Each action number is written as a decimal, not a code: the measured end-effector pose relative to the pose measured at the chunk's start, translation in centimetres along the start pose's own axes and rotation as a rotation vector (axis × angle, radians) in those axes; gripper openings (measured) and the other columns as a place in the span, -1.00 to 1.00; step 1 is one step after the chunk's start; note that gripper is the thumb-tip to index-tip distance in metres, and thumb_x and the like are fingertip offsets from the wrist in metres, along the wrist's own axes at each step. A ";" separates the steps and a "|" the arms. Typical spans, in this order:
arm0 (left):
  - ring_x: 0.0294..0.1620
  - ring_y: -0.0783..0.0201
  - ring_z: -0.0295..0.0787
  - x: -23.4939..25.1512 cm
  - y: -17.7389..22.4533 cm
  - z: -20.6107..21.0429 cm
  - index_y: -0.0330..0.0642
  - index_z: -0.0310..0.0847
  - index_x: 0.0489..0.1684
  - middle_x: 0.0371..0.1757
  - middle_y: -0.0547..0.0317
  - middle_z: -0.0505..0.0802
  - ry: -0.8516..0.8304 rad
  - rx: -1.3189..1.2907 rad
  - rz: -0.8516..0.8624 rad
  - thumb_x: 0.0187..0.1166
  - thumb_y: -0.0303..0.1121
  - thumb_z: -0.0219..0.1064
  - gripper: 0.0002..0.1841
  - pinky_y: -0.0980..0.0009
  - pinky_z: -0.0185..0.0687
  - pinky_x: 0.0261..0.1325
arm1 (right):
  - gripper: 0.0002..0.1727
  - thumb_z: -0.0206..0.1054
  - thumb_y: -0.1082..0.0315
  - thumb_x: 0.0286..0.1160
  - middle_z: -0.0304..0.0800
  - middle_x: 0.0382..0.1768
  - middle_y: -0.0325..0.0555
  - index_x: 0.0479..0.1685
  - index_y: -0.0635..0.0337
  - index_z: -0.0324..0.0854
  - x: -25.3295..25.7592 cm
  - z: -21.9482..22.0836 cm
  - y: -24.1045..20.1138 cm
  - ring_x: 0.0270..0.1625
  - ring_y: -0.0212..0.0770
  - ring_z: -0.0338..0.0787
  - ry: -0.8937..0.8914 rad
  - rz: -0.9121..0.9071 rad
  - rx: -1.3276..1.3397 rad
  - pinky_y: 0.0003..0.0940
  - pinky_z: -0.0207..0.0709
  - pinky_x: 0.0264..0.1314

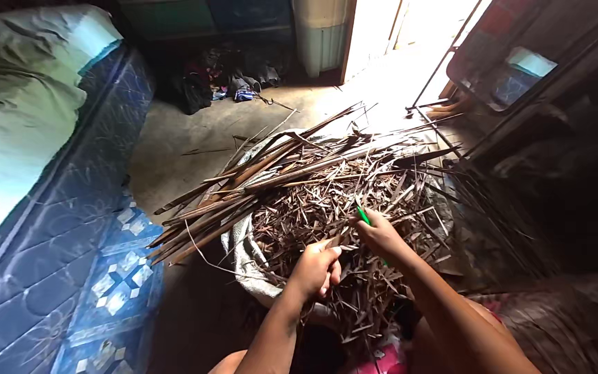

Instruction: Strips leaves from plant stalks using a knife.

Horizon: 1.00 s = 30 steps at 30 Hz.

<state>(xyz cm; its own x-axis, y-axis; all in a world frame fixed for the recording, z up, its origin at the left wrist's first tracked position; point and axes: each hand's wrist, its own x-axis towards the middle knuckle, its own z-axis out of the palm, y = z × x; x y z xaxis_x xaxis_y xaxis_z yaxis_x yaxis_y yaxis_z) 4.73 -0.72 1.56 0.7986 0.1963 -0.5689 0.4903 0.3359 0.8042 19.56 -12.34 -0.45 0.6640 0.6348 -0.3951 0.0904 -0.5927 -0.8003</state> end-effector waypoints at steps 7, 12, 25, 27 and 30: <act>-0.86 0.53 0.27 0.2 -0.6 1.1 -0.30 0.25 0.71 -0.67 0.26 0.63 -0.095 0.075 0.005 0.84 -0.42 0.03 -0.53 0.60 0.23 -0.77 | -0.83 0.10 0.33 0.83 0.40 -0.65 -0.37 -0.02 0.21 0.55 0.6 0.2 0.5 -0.74 -0.53 0.27 0.138 -0.016 0.531 -0.61 0.18 -0.70; -0.43 0.19 0.68 1.0 -0.3 1.6 -0.23 0.44 0.65 -0.28 -0.02 0.80 0.184 0.576 0.005 0.89 -0.31 -0.06 -0.56 0.23 0.63 -0.25 | -0.70 0.14 0.31 0.70 0.71 -0.21 0.06 0.19 0.29 0.64 -1.8 0.4 -0.8 -0.20 -0.05 0.69 -0.120 0.003 -0.175 0.01 0.54 -0.07; -0.33 0.06 0.77 0.9 -1.2 2.9 -0.20 0.19 0.82 -0.17 -0.15 0.84 0.288 0.752 0.049 0.93 -0.27 -0.13 -0.48 0.12 0.69 0.01 | -0.65 0.08 0.21 0.82 0.81 0.15 0.21 0.33 0.20 0.59 -1.0 0.3 -2.7 0.27 0.23 0.80 0.030 0.228 -0.594 0.27 0.58 0.22; -0.14 0.01 0.83 1.4 -1.0 2.1 -0.23 0.31 0.74 -0.05 -0.18 0.85 0.332 0.740 0.039 0.91 -0.32 -0.13 -0.52 0.05 0.69 0.13 | -0.66 0.13 0.20 0.78 0.81 0.08 0.22 0.27 0.21 0.63 -2.5 1.2 -2.7 0.21 0.22 0.80 -0.105 0.167 -0.530 0.28 0.58 0.20; 0.41 -0.01 0.72 1.2 -0.2 1.1 -0.23 0.21 0.81 0.41 -0.20 0.75 0.374 0.694 0.031 0.88 -0.41 -0.13 -0.49 0.06 0.46 0.55 | -0.65 0.09 0.13 0.83 0.79 0.03 0.19 0.20 0.20 0.62 -4.1 3.5 -2.7 0.16 0.20 0.79 -0.304 0.159 -0.515 0.24 0.57 0.18</act>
<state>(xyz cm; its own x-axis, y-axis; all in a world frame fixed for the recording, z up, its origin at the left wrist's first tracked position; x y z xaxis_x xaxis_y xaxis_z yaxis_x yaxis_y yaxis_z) 6.01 -1.52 0.92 0.7052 0.5344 -0.4660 0.6741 -0.3019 0.6741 14.00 -11.61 1.73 0.4646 0.5872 -0.6628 0.4053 -0.8065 -0.4304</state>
